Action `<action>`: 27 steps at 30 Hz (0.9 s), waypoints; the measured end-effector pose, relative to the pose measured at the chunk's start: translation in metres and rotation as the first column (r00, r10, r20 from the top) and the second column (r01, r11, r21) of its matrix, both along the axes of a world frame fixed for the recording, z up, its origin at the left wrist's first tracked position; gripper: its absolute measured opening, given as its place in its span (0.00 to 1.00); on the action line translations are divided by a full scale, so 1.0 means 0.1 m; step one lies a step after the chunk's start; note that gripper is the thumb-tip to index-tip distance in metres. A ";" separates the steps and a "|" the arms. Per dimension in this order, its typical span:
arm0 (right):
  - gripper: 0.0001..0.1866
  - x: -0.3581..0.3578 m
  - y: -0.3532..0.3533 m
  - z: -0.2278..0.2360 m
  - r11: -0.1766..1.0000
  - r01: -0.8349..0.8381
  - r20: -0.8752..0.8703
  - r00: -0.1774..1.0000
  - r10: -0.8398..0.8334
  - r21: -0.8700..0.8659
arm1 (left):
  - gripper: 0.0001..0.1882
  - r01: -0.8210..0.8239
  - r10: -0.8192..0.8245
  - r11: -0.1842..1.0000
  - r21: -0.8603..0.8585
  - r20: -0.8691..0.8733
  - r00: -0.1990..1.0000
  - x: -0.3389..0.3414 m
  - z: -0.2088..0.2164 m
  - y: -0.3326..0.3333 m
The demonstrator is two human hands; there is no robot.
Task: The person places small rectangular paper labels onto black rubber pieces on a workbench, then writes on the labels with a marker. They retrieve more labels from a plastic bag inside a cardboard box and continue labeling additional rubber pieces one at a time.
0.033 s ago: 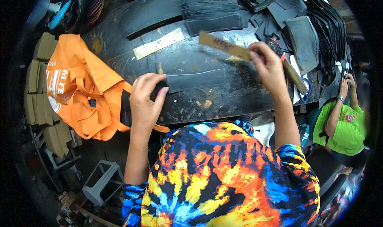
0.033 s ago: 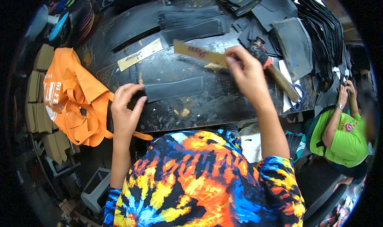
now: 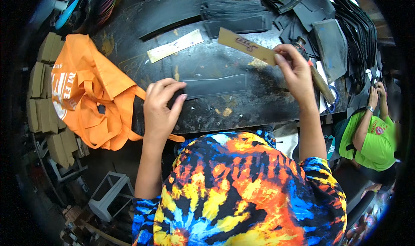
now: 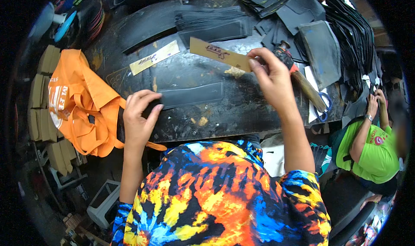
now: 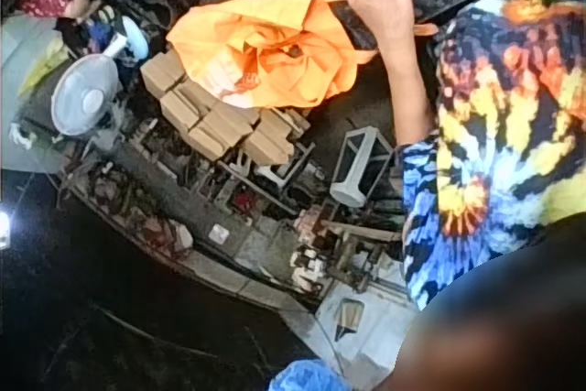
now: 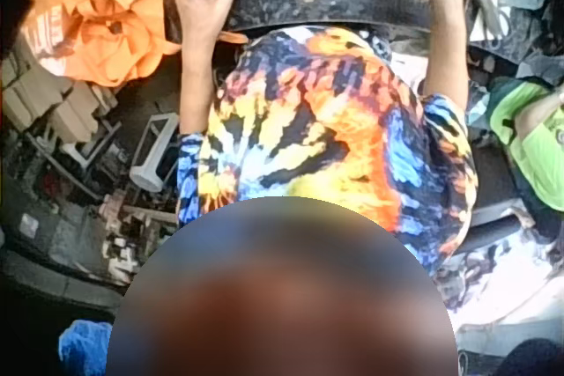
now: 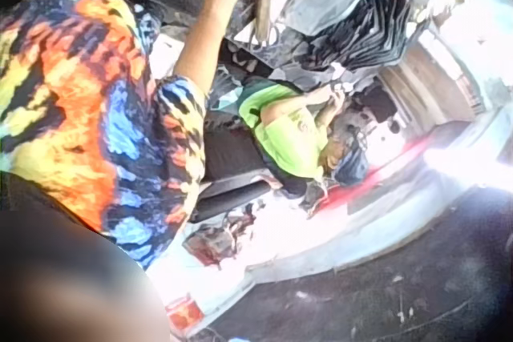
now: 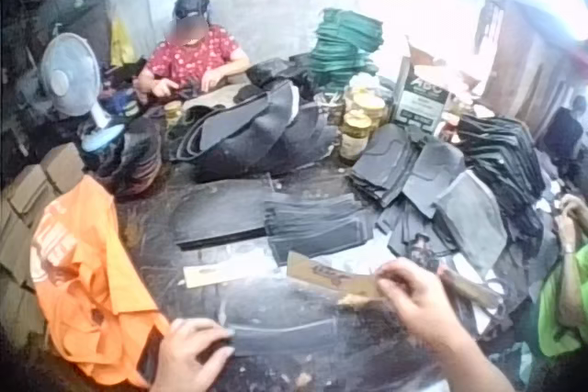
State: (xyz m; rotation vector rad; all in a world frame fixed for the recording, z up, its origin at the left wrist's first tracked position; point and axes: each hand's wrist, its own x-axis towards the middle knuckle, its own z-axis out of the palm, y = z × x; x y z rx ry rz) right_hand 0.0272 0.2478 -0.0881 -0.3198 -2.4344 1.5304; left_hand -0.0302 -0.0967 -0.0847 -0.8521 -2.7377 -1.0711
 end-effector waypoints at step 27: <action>0.13 0.07 -0.60 -0.03 0.958 -0.234 0.292 0.940 0.179 0.165 | 0.18 -0.146 0.135 0.988 0.056 0.156 0.978 -0.01 -0.15 0.11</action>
